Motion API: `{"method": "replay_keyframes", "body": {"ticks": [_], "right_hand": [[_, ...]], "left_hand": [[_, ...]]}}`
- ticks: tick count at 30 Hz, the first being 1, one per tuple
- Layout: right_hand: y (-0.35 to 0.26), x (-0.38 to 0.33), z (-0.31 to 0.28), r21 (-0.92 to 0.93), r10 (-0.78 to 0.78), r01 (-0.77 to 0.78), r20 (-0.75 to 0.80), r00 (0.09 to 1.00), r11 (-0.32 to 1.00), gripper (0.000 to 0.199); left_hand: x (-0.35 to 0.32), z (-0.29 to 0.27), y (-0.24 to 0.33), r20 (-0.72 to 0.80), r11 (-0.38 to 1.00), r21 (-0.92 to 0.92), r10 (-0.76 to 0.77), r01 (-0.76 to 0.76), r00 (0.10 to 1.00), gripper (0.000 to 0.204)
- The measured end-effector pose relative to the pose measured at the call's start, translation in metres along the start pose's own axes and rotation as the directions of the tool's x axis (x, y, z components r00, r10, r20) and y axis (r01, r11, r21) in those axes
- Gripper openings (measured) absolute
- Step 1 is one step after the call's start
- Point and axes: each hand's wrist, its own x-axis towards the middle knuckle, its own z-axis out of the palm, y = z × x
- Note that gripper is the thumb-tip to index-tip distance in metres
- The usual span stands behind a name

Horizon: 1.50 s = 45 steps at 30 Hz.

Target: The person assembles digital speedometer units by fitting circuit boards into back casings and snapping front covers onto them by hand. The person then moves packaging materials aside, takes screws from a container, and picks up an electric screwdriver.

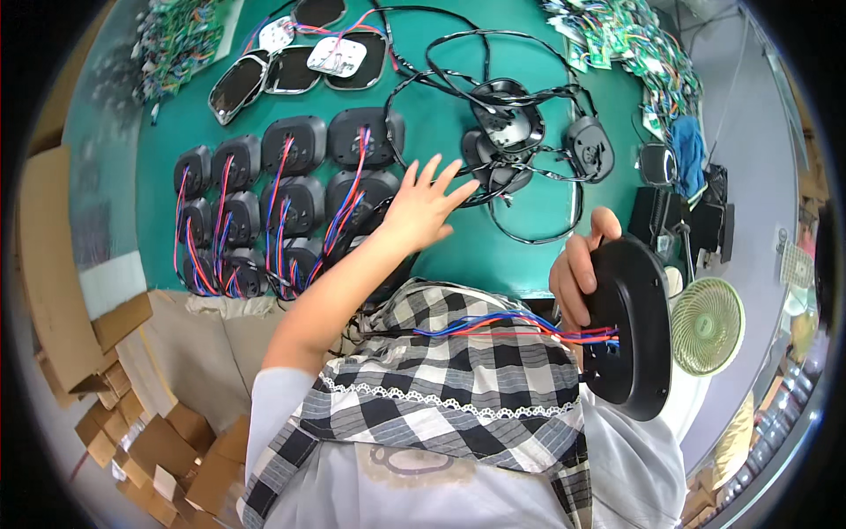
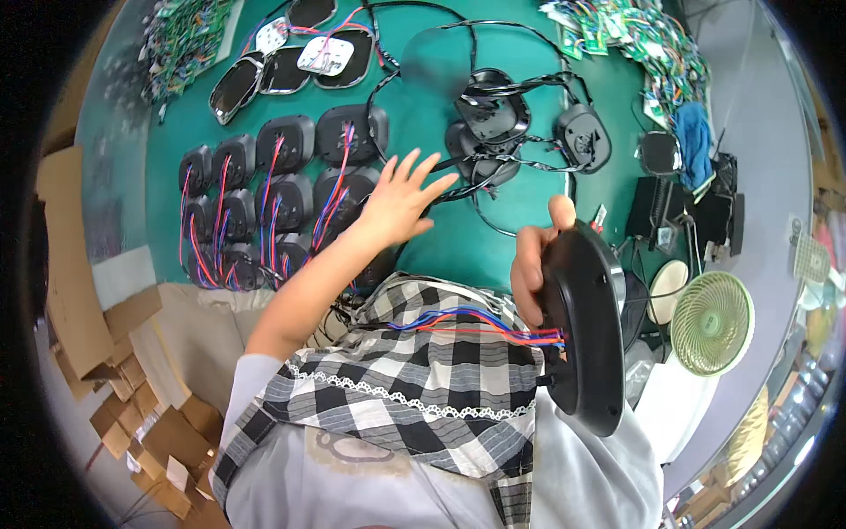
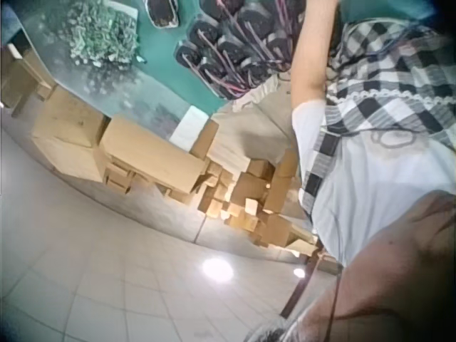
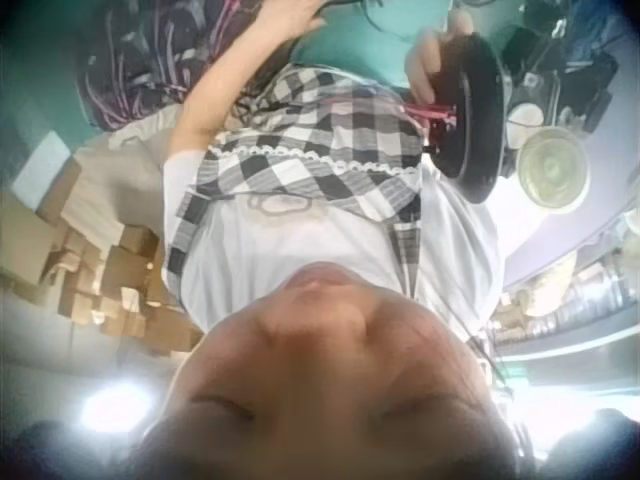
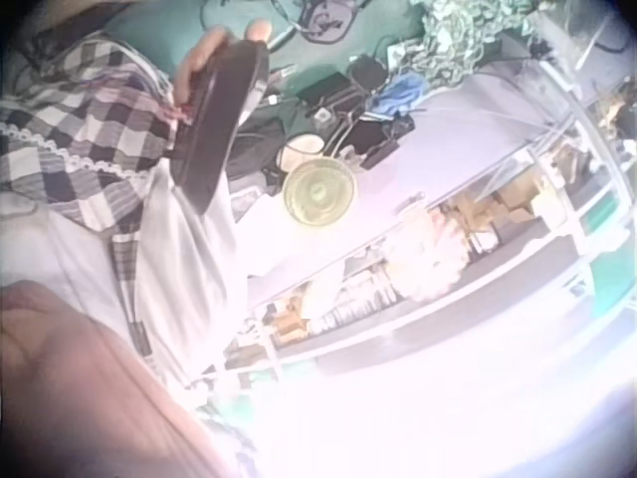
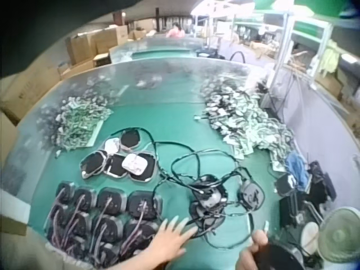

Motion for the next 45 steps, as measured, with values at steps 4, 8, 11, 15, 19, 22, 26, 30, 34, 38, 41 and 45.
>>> {"method": "replay_keyframes", "body": {"ticks": [4,8,11,15,19,22,26,30,34,38,41,45], "right_hand": [[-0.006,-0.005,0.007,0.064,-0.145,0.147,-0.048,0.988,0.987,0.043],[-0.012,0.004,0.029,0.266,-0.339,0.331,-0.020,0.941,0.905,0.046],[-0.018,0.000,0.036,0.194,-0.383,0.386,-0.053,0.922,0.902,0.047],[-0.004,0.010,0.042,-0.493,-0.572,0.290,-0.692,0.441,0.820,0.052],[-0.004,0.008,0.038,-0.529,-0.533,0.148,-0.717,0.448,0.836,0.062],[0.002,-0.015,0.028,-0.388,-0.409,0.141,-0.808,0.424,0.911,0.061],[0.005,-0.014,0.022,-0.384,-0.320,-0.012,-0.784,0.532,0.923,0.058],[0.014,-0.020,0.014,-0.414,-0.294,-0.065,-0.741,0.603,0.908,0.047],[0.024,-0.023,-0.004,-0.254,-0.240,0.058,-0.777,0.582,0.965,0.051],[0.030,-0.020,-0.009,-0.100,-0.165,0.135,-0.738,0.654,0.986,0.054],[0.029,-0.031,-0.018,-0.159,-0.211,0.141,-0.653,0.727,0.977,0.056],[0.038,-0.015,-0.005,-0.440,-0.396,0.041,-0.759,0.518,0.897,0.049]], "left_hand": [[0.063,0.033,-0.027,0.130,0.981,0.120,0.138,-0.154,0.982,0.078],[0.107,0.026,-0.045,0.161,0.964,0.197,0.150,-0.181,0.975,0.077],[0.139,0.028,-0.059,0.108,0.973,0.174,0.133,-0.150,0.985,0.075],[0.163,0.026,-0.075,0.036,0.982,0.182,-0.056,0.048,0.998,0.075],[0.121,0.007,-0.075,-0.143,0.975,0.188,0.146,-0.118,0.979,0.076],[0.045,-0.018,-0.064,-0.268,0.999,0.006,0.035,-0.034,0.963,0.052],[-0.065,-0.011,-0.050,-0.191,0.961,-0.196,-0.231,0.193,0.954,0.022],[-0.121,0.007,-0.003,-0.160,0.935,-0.069,-0.355,0.349,0.921,0.042],[-0.116,0.019,0.026,-0.012,0.854,-0.079,-0.516,0.514,0.856,0.087],[-0.117,0.022,0.033,0.048,0.867,-0.063,-0.492,0.494,0.869,0.093],[-0.129,0.013,0.024,0.122,0.921,-0.044,-0.379,0.387,0.917,0.091],[-0.153,-0.002,-0.022,0.245,0.964,-0.002,-0.255,0.264,0.935,0.086]]}}
